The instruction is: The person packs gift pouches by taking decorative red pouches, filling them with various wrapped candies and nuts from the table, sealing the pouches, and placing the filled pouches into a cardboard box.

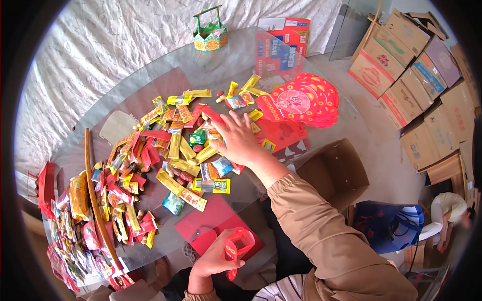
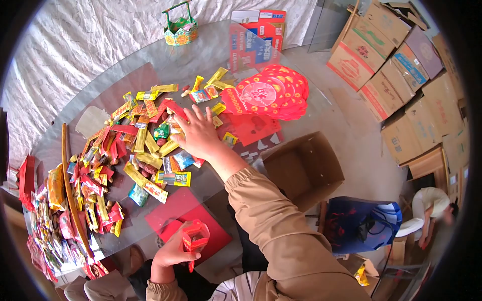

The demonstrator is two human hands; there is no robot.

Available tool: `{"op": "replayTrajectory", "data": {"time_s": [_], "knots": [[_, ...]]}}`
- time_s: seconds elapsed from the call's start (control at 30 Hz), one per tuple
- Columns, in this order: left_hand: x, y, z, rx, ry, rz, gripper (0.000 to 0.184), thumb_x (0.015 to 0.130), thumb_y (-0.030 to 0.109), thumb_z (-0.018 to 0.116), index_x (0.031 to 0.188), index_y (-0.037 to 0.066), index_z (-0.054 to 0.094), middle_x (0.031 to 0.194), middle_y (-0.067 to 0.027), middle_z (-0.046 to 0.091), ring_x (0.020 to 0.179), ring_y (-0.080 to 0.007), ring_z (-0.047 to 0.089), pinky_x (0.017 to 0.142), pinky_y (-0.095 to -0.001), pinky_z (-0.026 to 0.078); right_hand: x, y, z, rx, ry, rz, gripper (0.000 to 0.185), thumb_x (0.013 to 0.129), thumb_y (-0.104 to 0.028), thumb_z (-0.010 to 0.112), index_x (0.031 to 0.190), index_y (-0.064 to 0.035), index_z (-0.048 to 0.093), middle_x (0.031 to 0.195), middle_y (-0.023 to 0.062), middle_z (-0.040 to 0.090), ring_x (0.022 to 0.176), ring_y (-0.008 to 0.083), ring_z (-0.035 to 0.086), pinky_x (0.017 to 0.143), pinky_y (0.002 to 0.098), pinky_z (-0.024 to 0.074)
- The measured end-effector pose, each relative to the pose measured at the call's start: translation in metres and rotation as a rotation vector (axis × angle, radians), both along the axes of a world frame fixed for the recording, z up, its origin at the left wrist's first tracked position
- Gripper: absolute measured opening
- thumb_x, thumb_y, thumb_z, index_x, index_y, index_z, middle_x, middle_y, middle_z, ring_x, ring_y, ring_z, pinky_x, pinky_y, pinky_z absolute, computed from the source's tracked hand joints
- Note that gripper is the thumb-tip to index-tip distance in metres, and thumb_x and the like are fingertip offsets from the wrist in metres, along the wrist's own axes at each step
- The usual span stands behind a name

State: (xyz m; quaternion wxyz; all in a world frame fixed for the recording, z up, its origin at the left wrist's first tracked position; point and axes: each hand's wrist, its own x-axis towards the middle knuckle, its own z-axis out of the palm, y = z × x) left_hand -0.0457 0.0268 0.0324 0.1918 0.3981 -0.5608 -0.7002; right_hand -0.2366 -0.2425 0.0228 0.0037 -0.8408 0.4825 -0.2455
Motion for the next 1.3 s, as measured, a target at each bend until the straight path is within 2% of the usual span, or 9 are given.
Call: {"op": "replayTrajectory", "data": {"time_s": [0.17,0.2,0.4,0.53,0.63,0.9,0.93,1.13,1.3], "knots": [[-0.003,-0.002,0.012,-0.148,-0.106,0.000,0.092,0.070,0.035,0.085,0.143,-0.003,0.043,0.144,-0.0214,0.045,0.137,-0.0380,0.043,0.115,-0.0444,0.034,0.002,-0.002,0.002,-0.109,-0.087,0.014,0.044,0.090,-0.034,0.069,0.129,-0.0127,0.064,0.142,0.0129,0.052,0.138,0.0353,0.041,0.115,0.0641,0.0233],[-0.003,-0.001,0.013,-0.149,-0.123,-0.003,0.092,0.070,0.035,0.085,0.143,-0.003,0.043,0.143,-0.0215,0.045,0.137,-0.0381,0.043,0.115,-0.0443,0.034,0.003,-0.001,0.006,-0.155,-0.131,0.046,0.043,0.084,-0.024,0.075,0.124,-0.0115,0.067,0.132,0.0112,0.055,0.131,0.0327,0.045,0.113,0.0604,0.0279],[-0.004,-0.002,0.020,-0.130,-0.116,-0.003,0.092,0.071,0.035,0.085,0.144,-0.002,0.043,0.143,-0.0210,0.046,0.137,-0.0377,0.043,0.115,-0.0439,0.035,0.010,0.001,0.015,-0.172,-0.172,0.075,0.041,0.077,-0.016,0.076,0.116,-0.0101,0.068,0.123,0.0090,0.057,0.120,0.0295,0.049,0.105,0.0504,0.0353],[-0.004,-0.002,0.024,-0.125,-0.134,0.009,0.091,0.071,0.034,0.085,0.143,-0.002,0.043,0.143,-0.0204,0.047,0.137,-0.0375,0.043,0.115,-0.0435,0.035,0.015,0.002,0.016,-0.202,-0.175,0.089,0.038,0.077,-0.013,0.075,0.114,-0.0096,0.069,0.119,0.0073,0.061,0.116,0.0288,0.051,0.103,0.0475,0.0370],[-0.002,-0.001,0.019,-0.151,-0.176,-0.024,0.100,0.069,0.031,0.087,0.146,-0.005,0.036,0.141,-0.0207,0.049,0.136,-0.0322,0.045,0.114,-0.0402,0.035,0.020,0.005,0.021,-0.189,-0.220,0.119,0.036,0.078,-0.009,0.073,0.113,-0.0089,0.069,0.117,0.0057,0.063,0.114,0.0283,0.053,0.103,0.0458,0.0381],[-0.001,0.002,0.013,-0.190,-0.208,-0.043,0.099,0.069,0.033,0.087,0.146,-0.004,0.037,0.141,-0.0211,0.048,0.138,-0.0335,0.044,0.115,-0.0410,0.035,0.038,0.005,0.014,-0.235,-0.208,0.318,0.032,0.077,-0.001,0.065,0.108,-0.0070,0.072,0.114,0.0056,0.068,0.117,0.0289,0.057,0.100,0.0465,0.0424],[-0.001,0.003,0.012,-0.195,-0.214,-0.047,0.099,0.069,0.034,0.087,0.146,-0.004,0.038,0.141,-0.0211,0.048,0.138,-0.0337,0.044,0.115,-0.0410,0.035,0.040,0.005,0.014,-0.236,-0.232,0.322,0.033,0.076,0.000,0.064,0.107,-0.0071,0.072,0.107,0.0058,0.069,0.114,0.0287,0.057,0.100,0.0466,0.0422],[-0.001,0.002,0.013,-0.209,-0.211,-0.059,0.097,0.070,0.037,0.086,0.145,-0.004,0.040,0.143,-0.0211,0.046,0.139,-0.0346,0.043,0.116,-0.0411,0.033,0.049,0.007,0.014,-0.196,-0.275,0.289,0.022,0.072,-0.002,0.068,0.093,-0.0052,0.066,0.104,0.0077,0.066,0.111,0.0291,0.058,0.100,0.0474,0.0417],[0.000,0.003,0.015,-0.151,-0.153,-0.036,0.094,0.071,0.036,0.085,0.145,-0.003,0.042,0.147,-0.0220,0.043,0.142,-0.0365,0.038,0.118,-0.0432,0.031,0.054,0.008,0.014,-0.180,-0.232,0.289,0.027,0.069,-0.005,0.071,0.094,-0.0042,0.061,0.100,0.0091,0.063,0.108,0.0304,0.058,0.100,0.0478,0.0414]]}}
